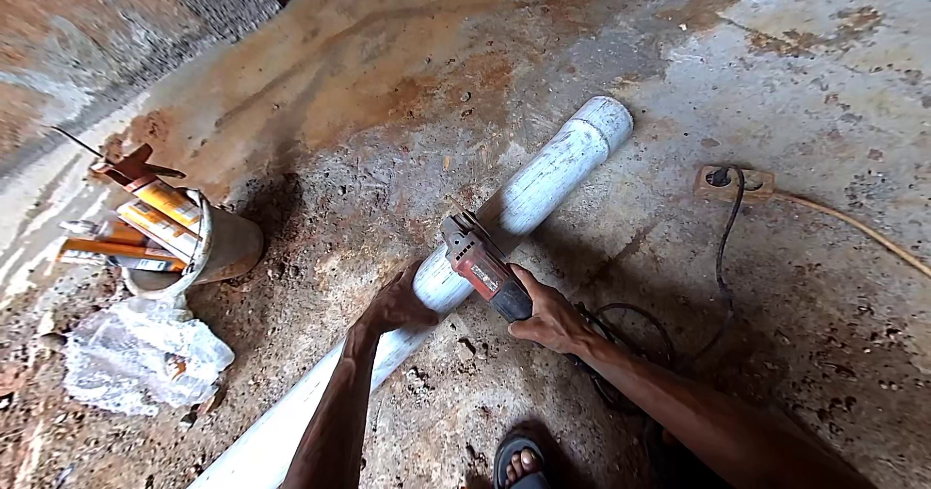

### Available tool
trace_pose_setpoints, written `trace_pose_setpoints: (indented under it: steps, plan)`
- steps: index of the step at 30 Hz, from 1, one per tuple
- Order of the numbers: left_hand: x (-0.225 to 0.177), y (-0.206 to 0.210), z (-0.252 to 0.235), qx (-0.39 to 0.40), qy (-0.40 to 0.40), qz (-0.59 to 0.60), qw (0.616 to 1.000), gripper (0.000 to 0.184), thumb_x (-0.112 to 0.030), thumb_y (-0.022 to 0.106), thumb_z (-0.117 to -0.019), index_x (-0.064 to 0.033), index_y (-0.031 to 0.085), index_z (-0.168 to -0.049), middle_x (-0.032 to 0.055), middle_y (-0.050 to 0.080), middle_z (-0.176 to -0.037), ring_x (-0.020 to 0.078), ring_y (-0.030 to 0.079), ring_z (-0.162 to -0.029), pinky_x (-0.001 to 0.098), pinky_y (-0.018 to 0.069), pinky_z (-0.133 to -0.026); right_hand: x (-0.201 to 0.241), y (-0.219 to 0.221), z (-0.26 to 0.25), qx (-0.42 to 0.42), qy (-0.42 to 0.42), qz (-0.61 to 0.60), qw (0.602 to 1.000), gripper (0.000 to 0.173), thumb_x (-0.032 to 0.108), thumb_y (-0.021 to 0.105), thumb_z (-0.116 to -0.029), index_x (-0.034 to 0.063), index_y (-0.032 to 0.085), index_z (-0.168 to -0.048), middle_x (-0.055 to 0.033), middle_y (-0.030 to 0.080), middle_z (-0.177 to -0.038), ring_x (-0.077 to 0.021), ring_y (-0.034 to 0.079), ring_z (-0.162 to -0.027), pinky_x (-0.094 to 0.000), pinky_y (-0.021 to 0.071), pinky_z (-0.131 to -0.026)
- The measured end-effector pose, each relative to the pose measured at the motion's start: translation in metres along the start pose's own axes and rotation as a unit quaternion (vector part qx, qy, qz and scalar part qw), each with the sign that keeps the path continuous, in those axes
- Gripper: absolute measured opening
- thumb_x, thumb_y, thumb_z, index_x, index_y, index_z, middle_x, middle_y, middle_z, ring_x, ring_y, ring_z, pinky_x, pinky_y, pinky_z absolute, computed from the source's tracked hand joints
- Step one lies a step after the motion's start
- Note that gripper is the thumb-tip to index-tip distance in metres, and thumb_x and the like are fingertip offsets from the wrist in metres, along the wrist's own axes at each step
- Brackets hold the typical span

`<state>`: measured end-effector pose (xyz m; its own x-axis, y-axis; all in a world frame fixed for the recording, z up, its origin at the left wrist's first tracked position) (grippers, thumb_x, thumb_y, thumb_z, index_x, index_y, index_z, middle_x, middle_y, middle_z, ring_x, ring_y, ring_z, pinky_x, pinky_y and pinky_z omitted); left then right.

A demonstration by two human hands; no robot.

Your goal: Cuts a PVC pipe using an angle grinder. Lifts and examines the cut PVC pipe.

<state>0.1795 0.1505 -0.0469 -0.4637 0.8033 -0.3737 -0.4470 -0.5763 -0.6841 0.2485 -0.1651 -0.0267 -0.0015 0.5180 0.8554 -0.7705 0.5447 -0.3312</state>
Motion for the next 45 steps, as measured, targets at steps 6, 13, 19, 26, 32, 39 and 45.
trace_pose_setpoints:
  steps: [6, 13, 19, 26, 32, 39, 45]
  plan:
    - [0.003, 0.002, -0.001, -0.004, 0.005, 0.002, 1.0, 0.135, -0.056, 0.094, -0.0509, -0.0254, 0.023, -0.162, 0.0233, 0.048, -0.149, 0.0395, 0.051, -0.134, 0.0625, 0.0426, -0.108, 0.0, 0.002, -0.002, -0.001, 0.001, 0.004, 1.0, 0.106, 0.024, 0.078, -0.0724, 0.0147, 0.025, -0.163, -0.0143, 0.062, -0.136, -0.0254, 0.063, -0.121, -0.0476, 0.051, -0.101]
    - [0.002, 0.001, -0.002, -0.005, 0.015, 0.015, 1.0, 0.133, -0.053, 0.095, -0.0519, -0.023, 0.025, -0.161, 0.0238, 0.049, -0.147, 0.0396, 0.053, -0.132, 0.0628, 0.0438, -0.106, -0.005, 0.001, 0.001, -0.001, -0.001, 0.008, 1.0, 0.106, 0.025, 0.079, -0.0714, 0.0145, 0.025, -0.163, -0.0144, 0.063, -0.135, -0.026, 0.063, -0.12, -0.0483, 0.0513, -0.1]
    - [0.001, 0.0, -0.001, -0.005, 0.007, 0.009, 1.0, 0.133, -0.053, 0.095, -0.0523, -0.0251, 0.025, -0.161, 0.0236, 0.05, -0.146, 0.0399, 0.053, -0.132, 0.063, 0.0443, -0.106, 0.0, 0.0, -0.001, 0.01, 0.013, 0.01, 1.0, 0.106, 0.025, 0.078, -0.0723, 0.0165, 0.024, -0.163, -0.0144, 0.063, -0.135, -0.0263, 0.063, -0.121, -0.0491, 0.051, -0.1]
    - [-0.004, 0.003, 0.004, -0.019, 0.002, -0.011, 1.0, 0.135, -0.054, 0.094, -0.0533, -0.0213, 0.022, -0.163, 0.0245, 0.048, -0.148, 0.0402, 0.052, -0.133, 0.0612, 0.0434, -0.107, 0.011, -0.004, -0.005, 0.023, 0.028, 0.013, 0.999, 0.107, 0.025, 0.079, -0.0735, 0.0164, 0.022, -0.164, -0.0161, 0.062, -0.135, -0.0286, 0.063, -0.121, -0.051, 0.0505, -0.1]
    - [-0.006, 0.007, 0.007, -0.031, 0.0, -0.025, 0.999, 0.135, -0.055, 0.094, -0.0533, -0.0231, 0.022, -0.163, 0.0243, 0.049, -0.148, 0.0406, 0.053, -0.132, 0.0621, 0.0445, -0.106, 0.016, -0.006, -0.006, 0.032, 0.041, 0.023, 0.998, 0.108, 0.026, 0.079, -0.0744, 0.0162, 0.02, -0.164, -0.0167, 0.062, -0.136, -0.03, 0.062, -0.122, -0.0518, 0.0497, -0.101]
    - [-0.012, 0.008, 0.012, -0.04, -0.015, -0.041, 0.998, 0.136, -0.057, 0.093, -0.0533, -0.0202, 0.022, -0.163, 0.0255, 0.047, -0.149, 0.0428, 0.053, -0.131, 0.064, 0.0446, -0.104, 0.021, -0.007, -0.006, 0.037, 0.055, 0.034, 0.997, 0.107, 0.026, 0.079, -0.0758, 0.0159, 0.019, -0.165, -0.0193, 0.061, -0.136, -0.0328, 0.061, -0.122, -0.0533, 0.0487, -0.101]
    - [-0.017, 0.012, 0.017, -0.051, -0.016, -0.056, 0.997, 0.135, -0.057, 0.093, -0.0547, -0.0189, 0.021, -0.163, 0.0237, 0.048, -0.149, 0.0417, 0.051, -0.133, 0.0619, 0.0424, -0.108, 0.026, -0.009, -0.006, 0.045, 0.069, 0.044, 0.996, 0.108, 0.027, 0.078, -0.0765, 0.0171, 0.018, -0.165, -0.0184, 0.06, -0.136, -0.0325, 0.061, -0.122, -0.0532, 0.0489, -0.1]
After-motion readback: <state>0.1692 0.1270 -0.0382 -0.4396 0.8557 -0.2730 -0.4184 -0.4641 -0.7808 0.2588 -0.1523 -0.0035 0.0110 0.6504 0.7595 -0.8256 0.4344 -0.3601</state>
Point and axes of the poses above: each hand's wrist, its own z-axis away from the middle knuckle, its own y-axis out of the palm, x = y × z, the point moved 2 cm from there along -z, towards the middle knuckle
